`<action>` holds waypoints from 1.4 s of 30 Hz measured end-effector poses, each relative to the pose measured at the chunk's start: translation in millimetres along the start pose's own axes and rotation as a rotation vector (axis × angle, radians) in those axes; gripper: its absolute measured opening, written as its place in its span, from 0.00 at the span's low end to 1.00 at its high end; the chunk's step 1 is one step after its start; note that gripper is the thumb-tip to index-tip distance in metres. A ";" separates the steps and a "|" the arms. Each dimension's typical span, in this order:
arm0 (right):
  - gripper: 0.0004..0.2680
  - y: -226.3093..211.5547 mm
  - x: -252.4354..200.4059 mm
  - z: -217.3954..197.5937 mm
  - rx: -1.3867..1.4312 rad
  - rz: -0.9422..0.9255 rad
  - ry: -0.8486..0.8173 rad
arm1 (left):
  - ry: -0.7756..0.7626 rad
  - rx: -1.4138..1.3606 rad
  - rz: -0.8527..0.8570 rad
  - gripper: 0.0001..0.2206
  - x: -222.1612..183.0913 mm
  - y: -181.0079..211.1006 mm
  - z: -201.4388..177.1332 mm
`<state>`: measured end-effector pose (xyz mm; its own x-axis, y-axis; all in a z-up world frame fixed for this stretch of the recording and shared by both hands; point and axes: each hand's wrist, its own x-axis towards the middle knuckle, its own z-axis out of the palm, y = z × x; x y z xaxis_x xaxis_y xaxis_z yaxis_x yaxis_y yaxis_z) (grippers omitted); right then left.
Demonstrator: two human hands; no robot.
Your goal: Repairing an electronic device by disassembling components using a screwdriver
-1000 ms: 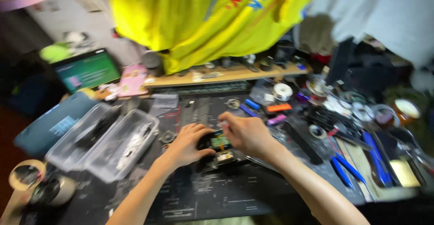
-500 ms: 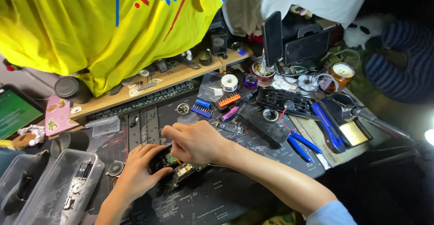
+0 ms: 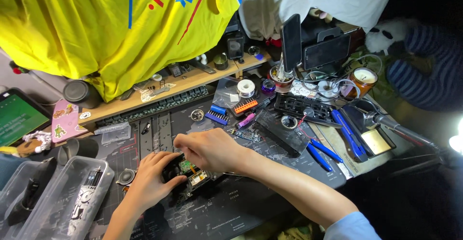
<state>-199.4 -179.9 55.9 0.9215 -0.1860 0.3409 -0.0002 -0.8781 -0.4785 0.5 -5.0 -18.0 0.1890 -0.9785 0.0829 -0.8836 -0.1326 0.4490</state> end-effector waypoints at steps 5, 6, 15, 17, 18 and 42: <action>0.07 -1.3 -2.0 0.6 0.012 -0.033 0.027 | 0.014 -0.017 0.011 0.29 -0.6 0.4 4.0; 0.08 -1.9 -2.0 0.5 0.011 -0.028 0.036 | 0.011 -0.018 0.007 0.29 -0.9 0.7 3.9; 0.08 -0.5 2.3 -6.5 -0.053 0.006 0.049 | -0.008 -0.012 -0.016 0.31 0.4 8.2 -0.5; 0.07 1.2 3.4 -5.9 -0.038 0.013 0.050 | -0.016 -0.006 -0.034 0.31 0.6 11.1 -3.0; 0.05 2.0 3.1 -4.8 -0.021 0.024 0.049 | -0.029 -0.002 -0.052 0.31 -0.1 12.6 -3.4; 0.15 19.4 2.6 -7.5 0.140 -0.197 0.148 | 0.275 -0.040 0.183 0.31 3.8 15.3 -6.5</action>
<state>-199.9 -200.7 53.6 0.8316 -0.0898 0.5481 0.2362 -0.8360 -0.4952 -9.6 -9.6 -5.0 0.1418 -0.9055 0.3999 -0.8969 0.0534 0.4389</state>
